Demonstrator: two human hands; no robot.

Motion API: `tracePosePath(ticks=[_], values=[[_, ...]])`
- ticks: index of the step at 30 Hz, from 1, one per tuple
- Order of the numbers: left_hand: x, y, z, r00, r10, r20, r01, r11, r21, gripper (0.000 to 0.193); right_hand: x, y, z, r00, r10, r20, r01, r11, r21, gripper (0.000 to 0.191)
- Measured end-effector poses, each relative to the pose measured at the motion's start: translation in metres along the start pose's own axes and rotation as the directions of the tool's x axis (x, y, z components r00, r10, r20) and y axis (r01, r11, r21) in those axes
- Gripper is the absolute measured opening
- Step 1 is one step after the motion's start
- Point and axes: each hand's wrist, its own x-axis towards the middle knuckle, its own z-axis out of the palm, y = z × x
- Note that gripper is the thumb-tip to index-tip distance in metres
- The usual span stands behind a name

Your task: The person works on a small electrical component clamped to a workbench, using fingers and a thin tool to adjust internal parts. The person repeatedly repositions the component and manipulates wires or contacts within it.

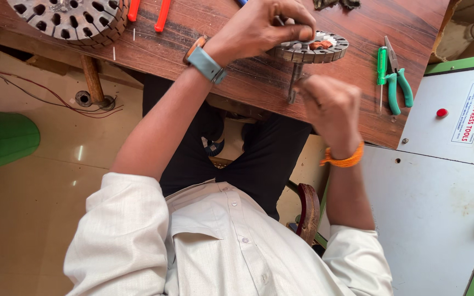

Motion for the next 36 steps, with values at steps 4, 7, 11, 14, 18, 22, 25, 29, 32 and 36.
tracePosePath(ticks=[4,7,11,14,18,22,25,29,32,36], values=[[-0.028,0.013,0.025,0.966,0.186,-0.180,-0.081,0.877,0.473,0.045,-0.020,0.004,0.015,0.997,0.052,-0.048,-0.054,0.998,-0.035,0.007],[-0.037,0.006,0.049,0.921,0.328,-0.209,-0.097,0.713,0.694,0.058,-0.032,0.010,0.013,0.988,0.115,-0.105,-0.110,0.993,0.047,0.008],[-0.042,-0.011,0.060,0.909,0.350,-0.225,-0.062,0.649,0.758,0.059,-0.037,0.026,-0.010,0.959,0.196,-0.204,-0.179,0.979,0.098,0.011],[-0.044,-0.019,0.060,0.889,0.385,-0.249,-0.077,0.661,0.747,0.060,-0.033,0.035,-0.028,0.934,0.245,-0.259,-0.245,0.969,0.034,0.009],[-0.049,-0.019,0.061,0.889,0.386,-0.244,-0.081,0.658,0.748,0.059,-0.016,0.038,-0.040,0.962,0.129,-0.241,-0.123,0.992,0.042,0.010],[-0.052,-0.017,0.063,0.890,0.391,-0.234,-0.080,0.639,0.765,0.060,0.013,0.038,-0.040,0.977,0.060,-0.205,-0.056,0.998,0.024,0.008],[-0.051,-0.017,0.064,0.883,0.403,-0.241,-0.075,0.628,0.775,0.058,0.030,0.041,-0.039,0.982,-0.016,-0.188,0.011,1.000,-0.024,0.009],[-0.052,-0.015,0.064,0.881,0.406,-0.241,-0.070,0.617,0.784,0.056,0.052,0.059,-0.035,0.978,-0.146,-0.151,0.133,0.987,-0.091,0.005],[-0.054,-0.012,0.063,0.886,0.396,-0.240,-0.070,0.627,0.776,0.053,0.069,0.074,-0.029,0.990,-0.104,-0.092,0.062,0.925,-0.374,0.034],[-0.053,-0.005,0.057,0.874,0.403,-0.273,-0.106,0.706,0.700,0.043,0.083,0.083,-0.019,0.981,-0.190,-0.035,0.185,0.975,-0.125,0.013]])
